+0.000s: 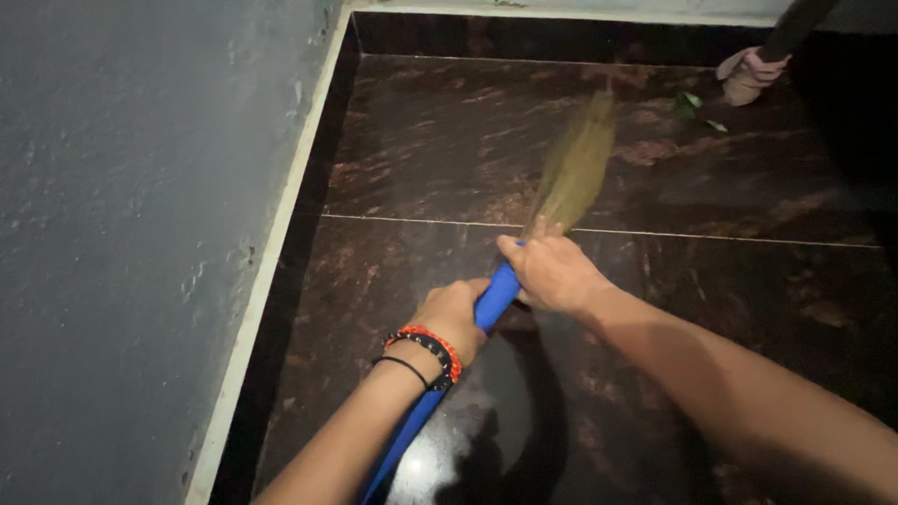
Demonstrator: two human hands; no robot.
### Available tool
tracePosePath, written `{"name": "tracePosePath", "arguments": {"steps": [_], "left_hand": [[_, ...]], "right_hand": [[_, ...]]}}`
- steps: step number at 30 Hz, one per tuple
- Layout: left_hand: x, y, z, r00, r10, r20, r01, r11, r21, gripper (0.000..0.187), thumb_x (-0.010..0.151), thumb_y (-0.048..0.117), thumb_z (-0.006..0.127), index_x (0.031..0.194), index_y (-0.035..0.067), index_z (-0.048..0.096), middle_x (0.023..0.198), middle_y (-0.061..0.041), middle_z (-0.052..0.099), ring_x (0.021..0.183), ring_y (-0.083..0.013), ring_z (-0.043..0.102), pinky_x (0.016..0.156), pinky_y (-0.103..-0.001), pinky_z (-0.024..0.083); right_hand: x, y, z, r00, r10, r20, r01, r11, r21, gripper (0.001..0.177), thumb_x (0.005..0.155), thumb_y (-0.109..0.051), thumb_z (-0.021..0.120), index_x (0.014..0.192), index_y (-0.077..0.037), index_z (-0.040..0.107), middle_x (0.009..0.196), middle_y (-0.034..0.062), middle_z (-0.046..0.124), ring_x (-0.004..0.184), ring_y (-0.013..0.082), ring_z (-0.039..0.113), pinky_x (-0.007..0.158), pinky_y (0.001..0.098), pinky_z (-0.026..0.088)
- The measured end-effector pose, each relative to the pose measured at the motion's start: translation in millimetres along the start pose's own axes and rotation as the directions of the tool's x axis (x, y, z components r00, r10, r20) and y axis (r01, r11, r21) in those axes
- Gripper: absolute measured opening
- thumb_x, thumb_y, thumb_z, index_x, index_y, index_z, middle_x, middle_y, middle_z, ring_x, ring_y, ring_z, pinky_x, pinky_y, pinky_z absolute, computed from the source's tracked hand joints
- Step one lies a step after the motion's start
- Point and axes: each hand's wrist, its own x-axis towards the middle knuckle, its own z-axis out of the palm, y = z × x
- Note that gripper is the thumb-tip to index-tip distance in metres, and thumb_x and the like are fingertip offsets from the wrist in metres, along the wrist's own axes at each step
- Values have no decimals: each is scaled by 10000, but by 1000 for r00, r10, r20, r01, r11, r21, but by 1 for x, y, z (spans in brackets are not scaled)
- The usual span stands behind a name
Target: The person assembles a broom by fitting and pressing a broom head onto a handle by hand.
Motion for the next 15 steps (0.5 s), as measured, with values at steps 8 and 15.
{"name": "tracePosePath", "arguments": {"steps": [8, 15], "left_hand": [[4, 25, 15, 998, 1, 62, -8, 994, 105, 500, 790, 38, 684, 1242, 251, 709, 1097, -152, 739, 1078, -356, 699, 934, -450, 557], [-15, 69, 4, 998, 45, -36, -38, 985, 168, 484, 781, 40, 672, 1204, 263, 748, 1103, -154, 740, 1082, -361, 691, 947, -463, 545]], "right_hand": [[-44, 17, -6, 988, 151, 44, -149, 988, -46, 445, 797, -315, 771, 1091, -42, 579, 834, 179, 724, 795, 396, 723, 698, 506, 589], [-66, 23, -53, 982, 185, 44, -177, 974, -142, 532, 757, -353, 816, 1112, -32, 583, 842, 171, 729, 830, 379, 724, 748, 478, 586]]}}
